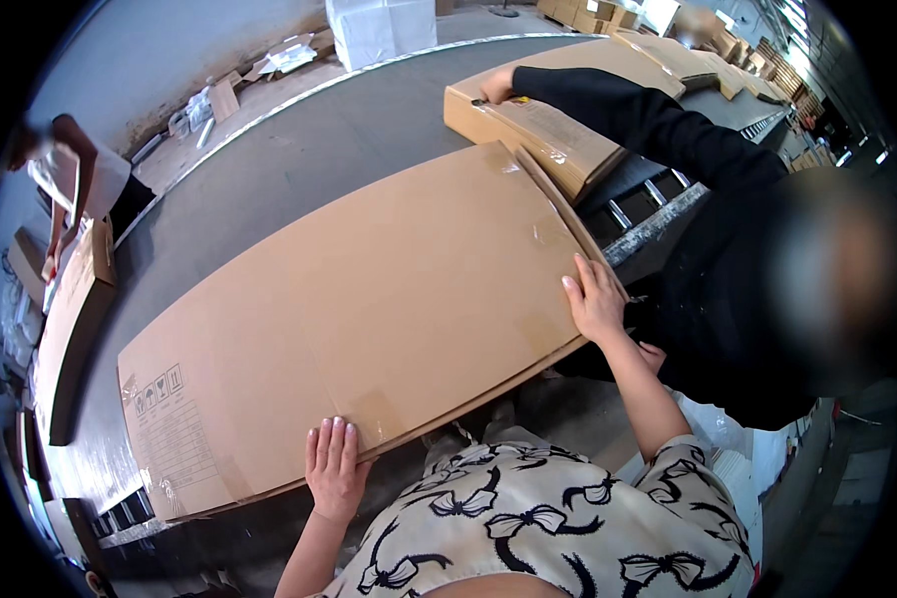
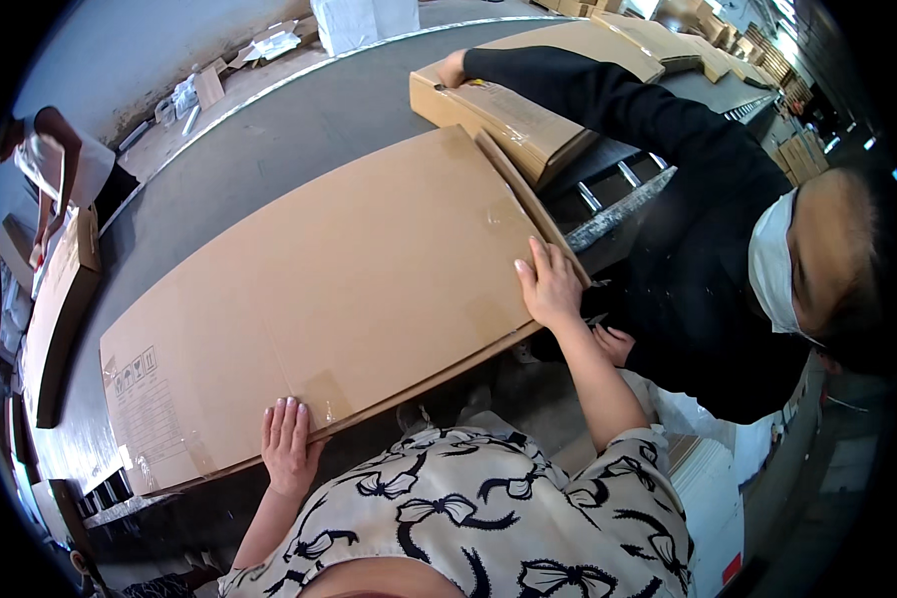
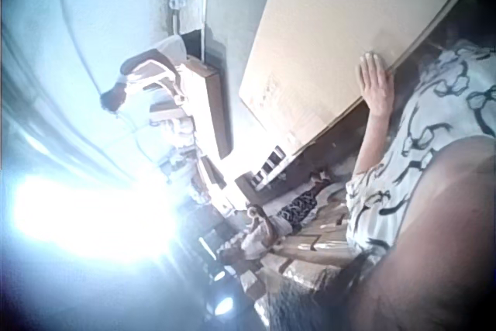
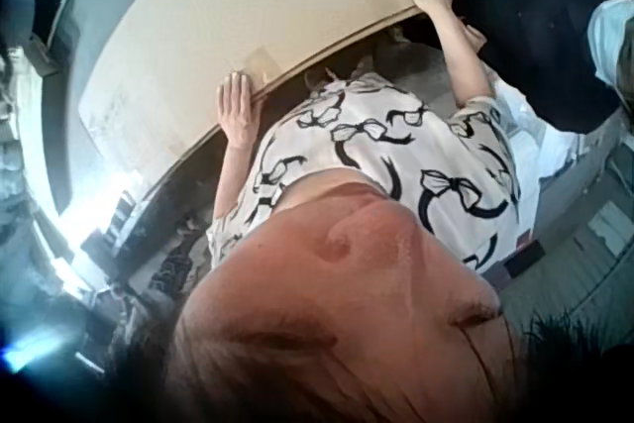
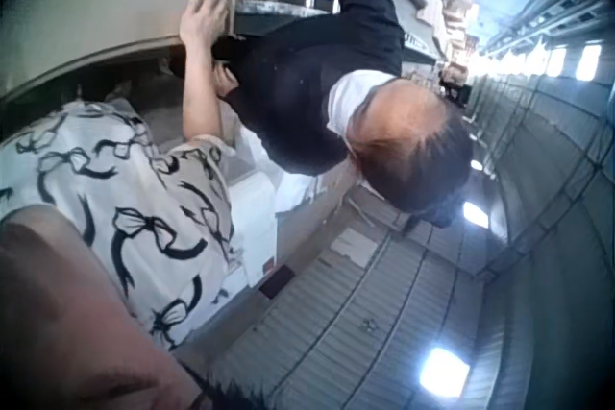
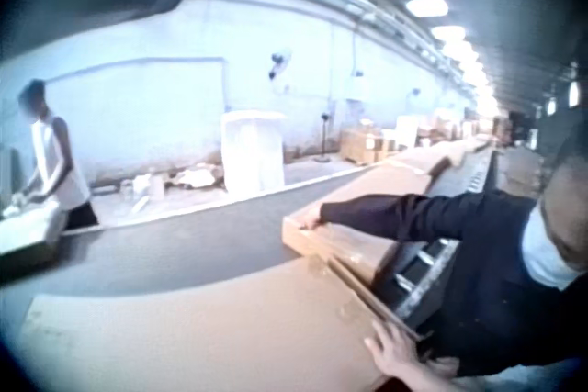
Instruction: The person uses a yellow utility knife to cut open a large cardboard box on a conveyor belt. They remove white foam inserts and plastic-wrapped black components, placing them on a nearby table. The person then closes the box flaps and moves the box along the conveyor belt.
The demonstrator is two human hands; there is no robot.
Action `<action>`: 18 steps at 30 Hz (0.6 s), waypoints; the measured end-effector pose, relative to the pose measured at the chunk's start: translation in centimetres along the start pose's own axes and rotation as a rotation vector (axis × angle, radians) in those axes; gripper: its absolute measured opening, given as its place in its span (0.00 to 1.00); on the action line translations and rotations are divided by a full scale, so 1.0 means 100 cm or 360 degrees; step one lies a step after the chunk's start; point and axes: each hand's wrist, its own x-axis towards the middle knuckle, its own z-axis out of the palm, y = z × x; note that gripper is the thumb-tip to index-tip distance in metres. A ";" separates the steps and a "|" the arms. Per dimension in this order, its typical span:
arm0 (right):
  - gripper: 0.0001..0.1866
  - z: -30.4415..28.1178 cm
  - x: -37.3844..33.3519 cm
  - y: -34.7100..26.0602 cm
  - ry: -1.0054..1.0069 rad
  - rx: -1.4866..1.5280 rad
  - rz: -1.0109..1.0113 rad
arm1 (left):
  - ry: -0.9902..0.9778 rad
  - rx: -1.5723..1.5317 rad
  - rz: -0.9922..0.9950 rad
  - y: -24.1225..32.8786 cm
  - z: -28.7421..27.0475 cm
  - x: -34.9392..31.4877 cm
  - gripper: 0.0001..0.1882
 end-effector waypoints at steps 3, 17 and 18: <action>0.25 -0.008 -0.004 -0.003 -0.0017 0.0114 -0.0004 | -0.0011 -0.0068 -0.0095 0.017 -0.012 0.005 0.31; 0.19 0.035 -0.144 0.114 0.0261 0.1054 0.0590 | 0.0034 -0.0496 0.0315 0.132 -0.002 0.149 0.29; 0.19 0.056 -0.190 0.156 0.0218 0.1119 0.0779 | 0.0035 -0.0482 0.0414 0.145 0.000 0.165 0.29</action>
